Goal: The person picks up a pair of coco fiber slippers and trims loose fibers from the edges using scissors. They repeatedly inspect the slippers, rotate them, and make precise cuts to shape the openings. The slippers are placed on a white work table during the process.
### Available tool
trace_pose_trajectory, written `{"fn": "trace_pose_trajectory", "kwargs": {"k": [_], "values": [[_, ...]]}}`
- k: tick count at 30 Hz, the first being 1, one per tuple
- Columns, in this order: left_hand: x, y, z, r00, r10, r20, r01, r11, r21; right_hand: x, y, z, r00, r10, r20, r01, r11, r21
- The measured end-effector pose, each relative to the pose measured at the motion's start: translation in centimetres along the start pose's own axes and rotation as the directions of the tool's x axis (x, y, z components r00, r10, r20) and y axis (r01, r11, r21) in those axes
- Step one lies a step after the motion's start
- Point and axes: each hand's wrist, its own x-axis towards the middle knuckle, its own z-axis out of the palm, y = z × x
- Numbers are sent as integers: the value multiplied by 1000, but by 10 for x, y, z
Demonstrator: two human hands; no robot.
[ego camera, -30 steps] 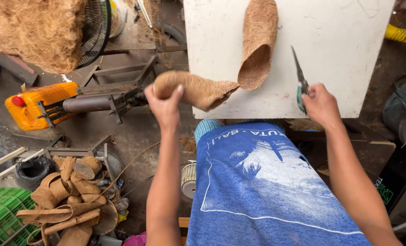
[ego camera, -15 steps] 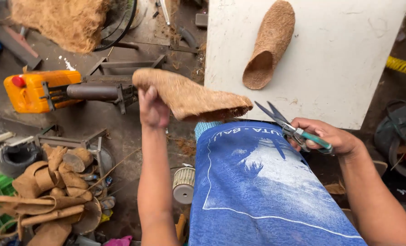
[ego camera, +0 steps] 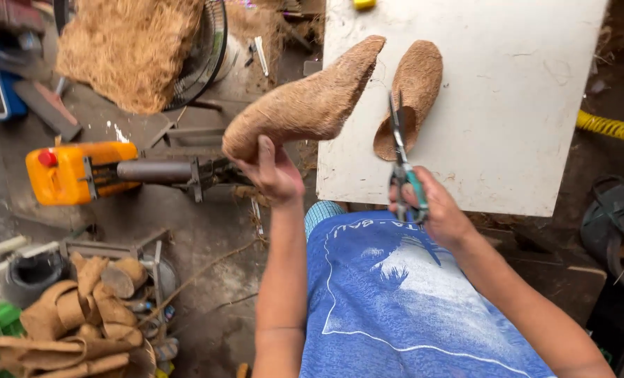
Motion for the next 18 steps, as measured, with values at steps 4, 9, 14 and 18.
{"fn": "trace_pose_trajectory", "kwargs": {"k": [4, 9, 14, 18], "values": [[-30, -1, 28, 996, -29, -83, 30, 999, 11, 11, -4, 27, 999, -36, -39, 37, 999, 15], [-31, 25, 67, 942, -290, -166, 283, 957, -64, 20, -2, 16, 978, -206, -31, 198, 966, -167], [-20, 20, 57, 984, -163, -78, 157, 985, -70, 5, 2, 6, 976, -136, -169, 121, 988, -98], [-35, 18, 59, 973, -146, 180, 152, 988, -18, 17, -59, 53, 966, -176, -189, 226, 930, 290]]}}
